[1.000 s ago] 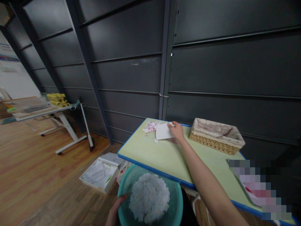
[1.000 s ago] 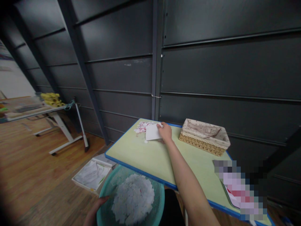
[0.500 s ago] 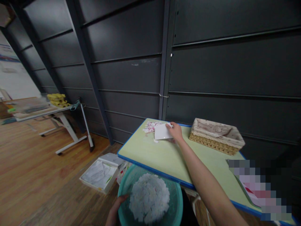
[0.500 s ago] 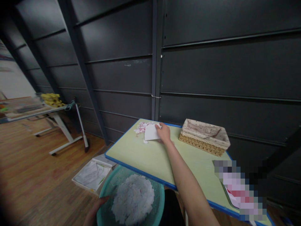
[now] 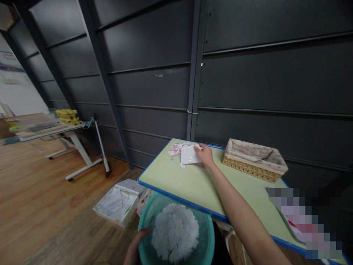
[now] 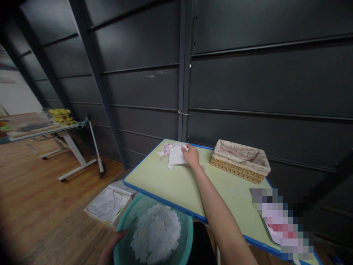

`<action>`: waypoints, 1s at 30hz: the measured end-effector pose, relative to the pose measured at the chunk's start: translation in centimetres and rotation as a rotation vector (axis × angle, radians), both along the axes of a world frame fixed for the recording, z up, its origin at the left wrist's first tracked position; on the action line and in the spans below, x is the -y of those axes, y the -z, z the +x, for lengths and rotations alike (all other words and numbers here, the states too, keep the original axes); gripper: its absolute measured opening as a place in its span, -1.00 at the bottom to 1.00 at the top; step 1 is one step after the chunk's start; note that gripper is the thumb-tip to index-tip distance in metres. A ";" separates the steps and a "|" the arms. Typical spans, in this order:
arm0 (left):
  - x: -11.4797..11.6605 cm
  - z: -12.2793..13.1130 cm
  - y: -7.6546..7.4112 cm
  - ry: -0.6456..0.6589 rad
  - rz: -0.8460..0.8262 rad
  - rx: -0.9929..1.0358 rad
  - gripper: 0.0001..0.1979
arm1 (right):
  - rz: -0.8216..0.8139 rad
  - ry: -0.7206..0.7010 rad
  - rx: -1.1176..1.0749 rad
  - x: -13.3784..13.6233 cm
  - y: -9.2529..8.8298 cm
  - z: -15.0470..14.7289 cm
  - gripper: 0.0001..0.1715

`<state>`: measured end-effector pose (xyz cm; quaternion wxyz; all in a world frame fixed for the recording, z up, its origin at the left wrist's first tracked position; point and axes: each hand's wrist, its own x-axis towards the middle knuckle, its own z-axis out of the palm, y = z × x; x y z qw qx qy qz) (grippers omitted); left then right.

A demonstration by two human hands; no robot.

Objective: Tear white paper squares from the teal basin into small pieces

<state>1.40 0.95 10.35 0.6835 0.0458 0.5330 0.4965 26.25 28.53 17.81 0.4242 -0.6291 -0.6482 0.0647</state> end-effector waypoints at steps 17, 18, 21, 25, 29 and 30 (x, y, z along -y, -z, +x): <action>-0.3 -0.4 1.0 0.010 0.056 0.055 -0.79 | -0.222 -0.304 -0.247 1.3 -1.9 1.2 -0.68; -0.2 -0.4 0.9 0.015 0.050 0.036 -0.76 | -0.219 -0.304 -0.235 1.3 -2.0 1.1 -0.69; 0.0 -0.3 0.6 0.015 0.059 0.007 -0.65 | -0.142 -0.256 -0.222 1.3 -2.3 1.2 -0.72; 0.1 -0.4 0.5 0.038 0.066 0.024 -0.70 | -0.092 -0.247 -0.218 1.5 -2.3 1.6 -0.68; 0.0 -0.4 0.6 0.004 0.092 -0.021 -0.82 | -0.084 -0.280 -0.176 2.0 -1.2 2.7 -0.61; 0.0 -0.4 0.6 0.000 0.105 -0.015 -0.82 | -0.080 -0.288 -0.168 2.1 -1.0 3.1 -0.59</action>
